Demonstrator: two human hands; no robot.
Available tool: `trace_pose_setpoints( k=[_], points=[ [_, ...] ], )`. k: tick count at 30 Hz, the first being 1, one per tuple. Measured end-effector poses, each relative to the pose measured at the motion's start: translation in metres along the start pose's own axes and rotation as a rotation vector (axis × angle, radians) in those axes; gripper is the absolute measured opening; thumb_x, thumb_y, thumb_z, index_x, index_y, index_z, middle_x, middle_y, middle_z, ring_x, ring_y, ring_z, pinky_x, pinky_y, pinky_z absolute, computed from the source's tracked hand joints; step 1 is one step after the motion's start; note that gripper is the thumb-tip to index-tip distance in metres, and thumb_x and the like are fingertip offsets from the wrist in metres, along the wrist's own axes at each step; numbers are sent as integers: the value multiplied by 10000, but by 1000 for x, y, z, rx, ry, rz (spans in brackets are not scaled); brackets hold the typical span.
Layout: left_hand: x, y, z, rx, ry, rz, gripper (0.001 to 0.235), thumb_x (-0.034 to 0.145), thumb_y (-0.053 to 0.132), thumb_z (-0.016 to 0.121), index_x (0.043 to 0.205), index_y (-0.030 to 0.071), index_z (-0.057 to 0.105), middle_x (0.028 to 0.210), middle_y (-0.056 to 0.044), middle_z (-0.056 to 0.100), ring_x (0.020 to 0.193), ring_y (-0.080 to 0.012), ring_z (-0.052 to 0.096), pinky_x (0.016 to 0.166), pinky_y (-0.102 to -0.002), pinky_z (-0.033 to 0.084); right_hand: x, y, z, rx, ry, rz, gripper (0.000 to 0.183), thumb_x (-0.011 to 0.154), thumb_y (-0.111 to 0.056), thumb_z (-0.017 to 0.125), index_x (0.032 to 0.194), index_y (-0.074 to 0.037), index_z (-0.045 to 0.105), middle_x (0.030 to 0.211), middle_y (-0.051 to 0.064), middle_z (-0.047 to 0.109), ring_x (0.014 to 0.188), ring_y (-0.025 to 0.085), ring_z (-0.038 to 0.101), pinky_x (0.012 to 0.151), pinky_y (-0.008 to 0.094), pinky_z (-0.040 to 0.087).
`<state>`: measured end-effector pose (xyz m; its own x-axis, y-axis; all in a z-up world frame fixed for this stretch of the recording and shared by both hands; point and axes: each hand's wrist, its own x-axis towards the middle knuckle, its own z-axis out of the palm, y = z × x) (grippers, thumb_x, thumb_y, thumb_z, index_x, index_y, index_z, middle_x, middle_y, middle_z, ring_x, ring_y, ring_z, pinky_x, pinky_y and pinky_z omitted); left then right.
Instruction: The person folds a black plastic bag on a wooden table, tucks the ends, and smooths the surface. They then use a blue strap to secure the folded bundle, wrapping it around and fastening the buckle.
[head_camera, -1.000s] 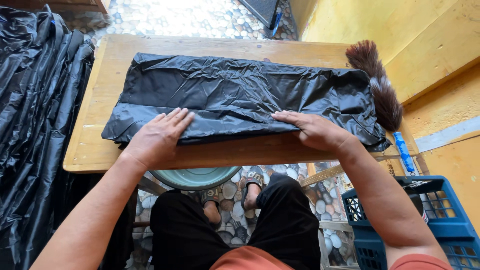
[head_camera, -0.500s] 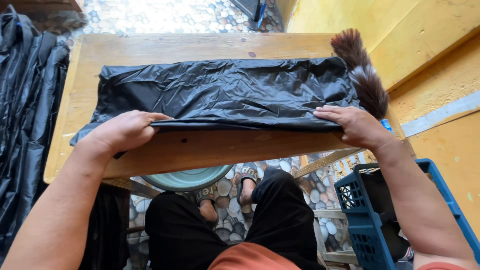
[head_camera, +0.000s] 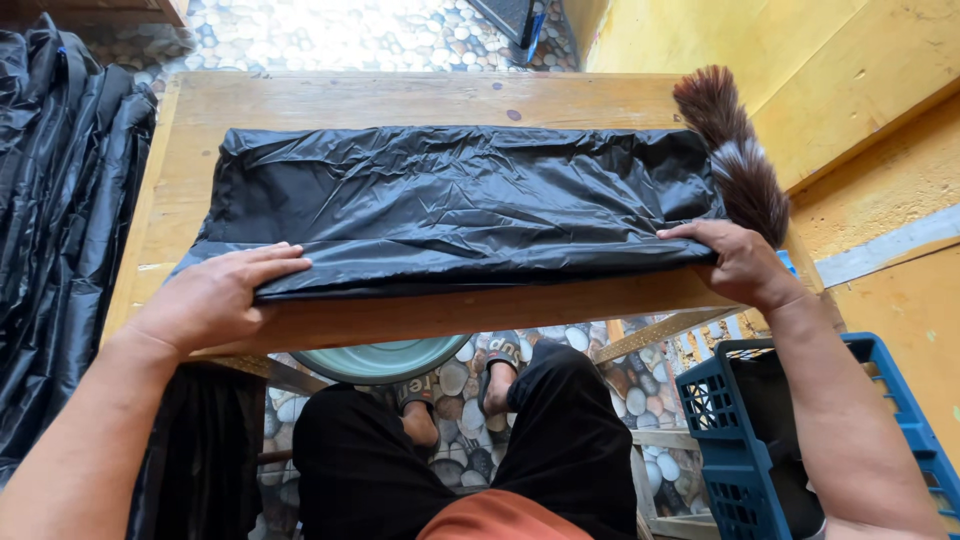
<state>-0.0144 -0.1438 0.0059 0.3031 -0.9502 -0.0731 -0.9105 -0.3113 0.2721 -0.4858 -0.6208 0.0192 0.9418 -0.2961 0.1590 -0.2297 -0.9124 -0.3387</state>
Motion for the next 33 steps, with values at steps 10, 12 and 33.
trace_pose_setpoints(
  k=[10, 12, 33],
  points=[
    [-9, -5, -68, -518, -69, -513, 306, 925, 58, 594, 1101, 71, 844, 933, -96, 840, 898, -169, 714, 896, -254, 470, 25, 2, -42, 109, -147, 414, 396, 900, -58, 668, 1265, -188, 750, 1070, 8, 774, 993, 127, 632, 921, 230, 440],
    [-5, -22, -62, -660, 2, -386, 306, 960, 137, 679, 1232, 59, 796, 1040, -24, 774, 939, -117, 613, 894, -237, 450, 33, -4, -50, 247, -136, 539, 282, 908, -105, 743, 1190, -123, 761, 963, 31, 705, 926, 139, 576, 855, 245, 414],
    [87, -72, -58, -391, -123, -495, 323, 966, 361, 572, 807, 89, 642, 776, -65, 554, 752, -221, 472, 707, -377, 377, 130, 22, -64, 415, -339, 838, 461, 940, -279, 679, 1322, -27, 728, 1147, 113, 712, 1015, 207, 567, 867, 311, 408]
  ],
)
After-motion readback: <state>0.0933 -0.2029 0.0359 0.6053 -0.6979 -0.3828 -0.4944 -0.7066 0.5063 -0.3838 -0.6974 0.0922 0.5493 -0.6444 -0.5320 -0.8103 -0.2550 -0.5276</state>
